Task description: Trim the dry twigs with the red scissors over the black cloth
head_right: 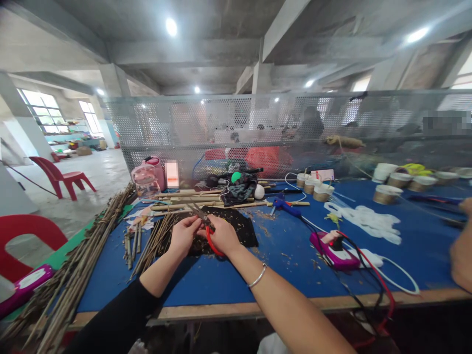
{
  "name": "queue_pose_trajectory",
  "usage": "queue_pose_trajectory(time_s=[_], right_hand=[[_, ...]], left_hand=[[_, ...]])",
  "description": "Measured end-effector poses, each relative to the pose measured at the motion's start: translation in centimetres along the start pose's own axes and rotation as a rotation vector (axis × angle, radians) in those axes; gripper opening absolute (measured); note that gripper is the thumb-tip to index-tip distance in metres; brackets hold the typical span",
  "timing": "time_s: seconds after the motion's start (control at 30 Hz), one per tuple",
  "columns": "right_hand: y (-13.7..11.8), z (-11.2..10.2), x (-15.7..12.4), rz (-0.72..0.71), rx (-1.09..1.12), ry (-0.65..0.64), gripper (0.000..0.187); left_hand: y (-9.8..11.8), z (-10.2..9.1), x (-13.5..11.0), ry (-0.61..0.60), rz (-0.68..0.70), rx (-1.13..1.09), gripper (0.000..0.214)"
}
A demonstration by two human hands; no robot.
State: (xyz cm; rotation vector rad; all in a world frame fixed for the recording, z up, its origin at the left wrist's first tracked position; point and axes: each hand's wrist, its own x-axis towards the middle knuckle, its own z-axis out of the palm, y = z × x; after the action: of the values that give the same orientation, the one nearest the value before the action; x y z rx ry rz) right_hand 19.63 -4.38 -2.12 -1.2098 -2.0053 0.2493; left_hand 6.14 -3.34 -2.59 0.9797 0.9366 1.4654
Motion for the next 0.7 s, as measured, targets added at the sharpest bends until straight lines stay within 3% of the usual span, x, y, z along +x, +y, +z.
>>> queue_pose_trajectory(time_s=[0.13,0.43,0.7], right_hand=[[0.22,0.12,0.02,0.034,0.040,-0.043,0.025],[0.31,0.23,0.00,-0.006,-0.087,-0.027,0.052],[0.21,0.14,-0.01,0.031,-0.015,-0.025,0.042]], left_hand=[[0.26,0.04,0.08,0.015,-0.030,-0.063,0.022],[0.38,0.07,0.08,-0.044,-0.052,-0.036,0.012],[0.18,-0.12,0.20,-0.056,-0.023,-0.011,0.020]])
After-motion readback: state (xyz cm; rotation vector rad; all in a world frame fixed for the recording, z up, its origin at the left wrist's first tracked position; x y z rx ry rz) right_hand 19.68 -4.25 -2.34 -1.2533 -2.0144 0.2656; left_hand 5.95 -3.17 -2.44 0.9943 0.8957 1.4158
